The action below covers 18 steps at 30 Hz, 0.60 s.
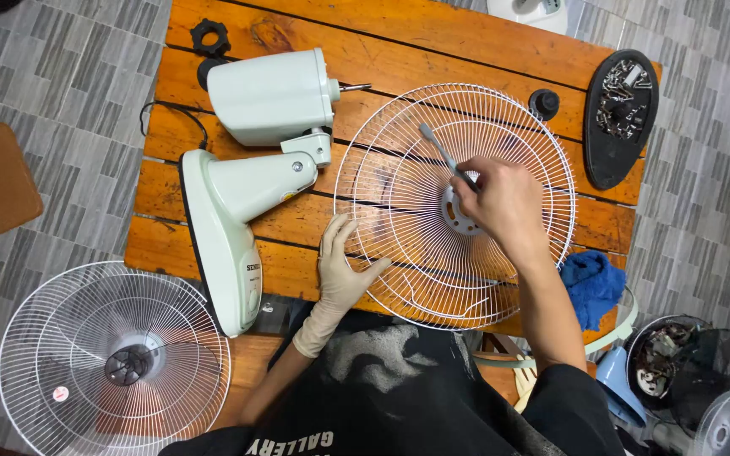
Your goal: Cleaning a fan grill using a small brush to remove dust
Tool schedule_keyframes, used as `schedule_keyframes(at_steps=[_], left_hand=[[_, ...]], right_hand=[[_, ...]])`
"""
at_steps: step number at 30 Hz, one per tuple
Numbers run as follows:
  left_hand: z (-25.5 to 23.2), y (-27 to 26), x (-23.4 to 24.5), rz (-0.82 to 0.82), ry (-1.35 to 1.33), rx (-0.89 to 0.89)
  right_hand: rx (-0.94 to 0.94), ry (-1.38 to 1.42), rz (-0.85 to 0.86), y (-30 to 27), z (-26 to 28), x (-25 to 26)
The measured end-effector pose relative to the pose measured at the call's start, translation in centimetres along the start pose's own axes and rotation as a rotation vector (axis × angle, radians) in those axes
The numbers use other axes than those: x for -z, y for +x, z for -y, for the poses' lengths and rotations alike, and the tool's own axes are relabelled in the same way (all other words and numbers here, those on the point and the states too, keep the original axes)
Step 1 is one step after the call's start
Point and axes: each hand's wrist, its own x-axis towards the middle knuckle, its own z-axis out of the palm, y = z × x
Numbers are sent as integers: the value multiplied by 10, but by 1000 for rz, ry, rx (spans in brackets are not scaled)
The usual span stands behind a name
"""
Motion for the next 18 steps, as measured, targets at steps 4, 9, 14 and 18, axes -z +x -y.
schedule_keyframes(at_steps=[4,9,14,18], left_hand=[[-2,1,0,1,11,-6],[-3,0,0,-8,13,6],[-3,2,-2,-17,29,-17],[0,0,-3,-10,37,-30]], right_hand=[[34,6,-36,20,-1,-18],[117,33,-103,51,-4,-52],[145,-50,-151,42,-6,-51],[97,-63,-126,24,-9,-43]])
